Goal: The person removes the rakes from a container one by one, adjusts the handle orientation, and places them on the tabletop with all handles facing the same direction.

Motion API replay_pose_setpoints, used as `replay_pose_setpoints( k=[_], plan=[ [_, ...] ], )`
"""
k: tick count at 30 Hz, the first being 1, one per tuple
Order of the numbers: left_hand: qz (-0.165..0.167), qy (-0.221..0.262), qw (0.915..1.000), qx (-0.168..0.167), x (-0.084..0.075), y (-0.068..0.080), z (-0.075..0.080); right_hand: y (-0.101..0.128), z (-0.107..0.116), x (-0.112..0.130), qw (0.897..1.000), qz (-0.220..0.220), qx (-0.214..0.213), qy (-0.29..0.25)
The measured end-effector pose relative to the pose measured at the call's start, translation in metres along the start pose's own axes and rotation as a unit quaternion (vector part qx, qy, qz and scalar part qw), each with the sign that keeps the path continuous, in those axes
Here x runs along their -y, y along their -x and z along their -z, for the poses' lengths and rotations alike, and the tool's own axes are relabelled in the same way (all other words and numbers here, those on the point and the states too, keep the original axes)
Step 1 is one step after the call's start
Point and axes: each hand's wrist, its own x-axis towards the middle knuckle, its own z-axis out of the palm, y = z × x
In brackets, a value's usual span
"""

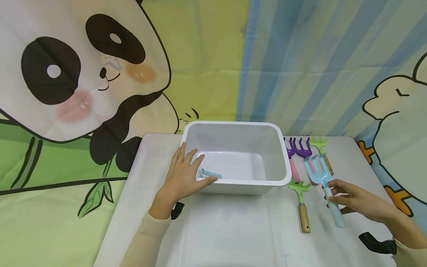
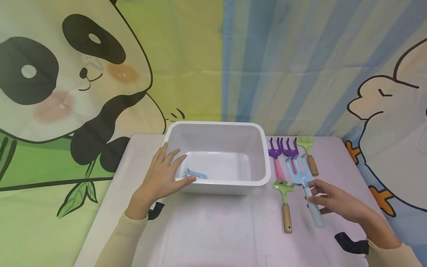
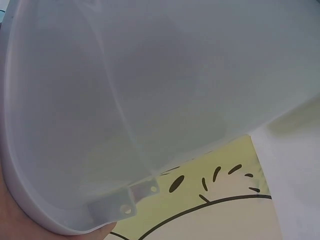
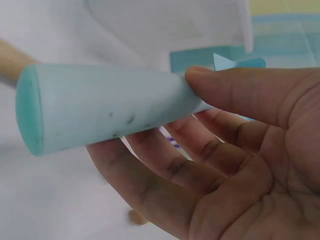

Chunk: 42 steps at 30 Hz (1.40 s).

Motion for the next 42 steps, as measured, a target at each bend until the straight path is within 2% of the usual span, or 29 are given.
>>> replay_pose_setpoints(
  k=[11,18,26,33,42],
  plan=[
    [-0.001,0.001,1.0,-0.003,0.0,0.001,-0.001,0.01,-0.023,-0.066,0.992,-0.105,-0.041,-0.056],
    [-0.001,-0.002,1.0,-0.001,0.001,0.0,-0.001,0.009,-0.029,-0.088,0.984,-0.152,-0.048,-0.082],
    [-0.001,0.002,1.0,-0.003,0.001,0.0,-0.001,0.005,-0.034,-0.098,0.976,-0.191,-0.054,-0.085],
    [-0.001,0.0,1.0,-0.005,0.001,0.0,-0.001,0.0,-0.035,-0.095,0.979,-0.179,-0.042,-0.085],
    [-0.006,0.001,0.9999,-0.015,0.001,0.0,-0.001,-0.006,-0.039,-0.091,0.977,-0.19,-0.052,-0.079]
  ],
)
